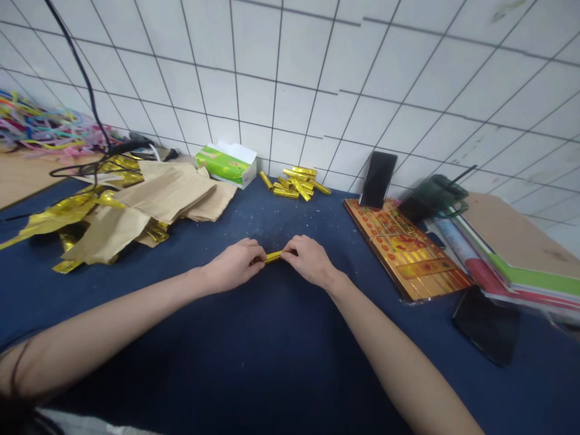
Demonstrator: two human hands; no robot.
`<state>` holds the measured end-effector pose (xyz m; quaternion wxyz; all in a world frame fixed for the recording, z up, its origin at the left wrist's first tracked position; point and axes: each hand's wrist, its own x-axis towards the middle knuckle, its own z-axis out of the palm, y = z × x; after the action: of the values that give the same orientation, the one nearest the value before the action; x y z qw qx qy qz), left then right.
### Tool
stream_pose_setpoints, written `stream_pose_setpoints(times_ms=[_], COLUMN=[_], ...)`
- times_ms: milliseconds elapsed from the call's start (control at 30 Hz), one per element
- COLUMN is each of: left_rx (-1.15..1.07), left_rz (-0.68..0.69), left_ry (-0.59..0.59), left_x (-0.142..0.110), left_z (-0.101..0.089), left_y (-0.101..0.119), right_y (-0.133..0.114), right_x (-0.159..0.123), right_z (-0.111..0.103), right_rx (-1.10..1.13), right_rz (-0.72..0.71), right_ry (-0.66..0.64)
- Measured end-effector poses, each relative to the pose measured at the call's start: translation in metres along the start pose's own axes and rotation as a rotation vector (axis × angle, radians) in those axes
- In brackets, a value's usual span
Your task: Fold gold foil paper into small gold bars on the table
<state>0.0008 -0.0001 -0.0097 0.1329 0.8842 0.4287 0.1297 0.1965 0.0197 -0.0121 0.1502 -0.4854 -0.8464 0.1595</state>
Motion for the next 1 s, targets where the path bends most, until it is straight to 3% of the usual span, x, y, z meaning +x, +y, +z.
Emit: stream_pose_setpoints(times_ms=[167,300,533,767,1000], left_rx=[-0.103,-0.129,-0.039,-0.021,-0.310], left_rz=[-0.066,-0.099,-0.074,-0.024,-0.159], left_ry=[-0.059,-0.037,0.002,0.045,0.164], left_x=[0.007,0.007,0.005,-0.001,-0.005], left_z=[0.002,0.003,0.005,0.007,0.004], left_y=[-0.007,-0.009,-0.008,-0.008,-0.011], right_y=[-0.001,0.001,0.000,-0.001,-0.010], right_x=[0.004,0.008,0.006,-0.008,-0.012], right_z=[0.000,0.003,0.006,0.014,0.017], right_rx=[0.056,0.092,-0.010,0.048,0.182], right_rz=[0.095,0.150,0.067,-0.028,-0.108], right_ry=[0.012,0.016,0.040,0.198,0.233])
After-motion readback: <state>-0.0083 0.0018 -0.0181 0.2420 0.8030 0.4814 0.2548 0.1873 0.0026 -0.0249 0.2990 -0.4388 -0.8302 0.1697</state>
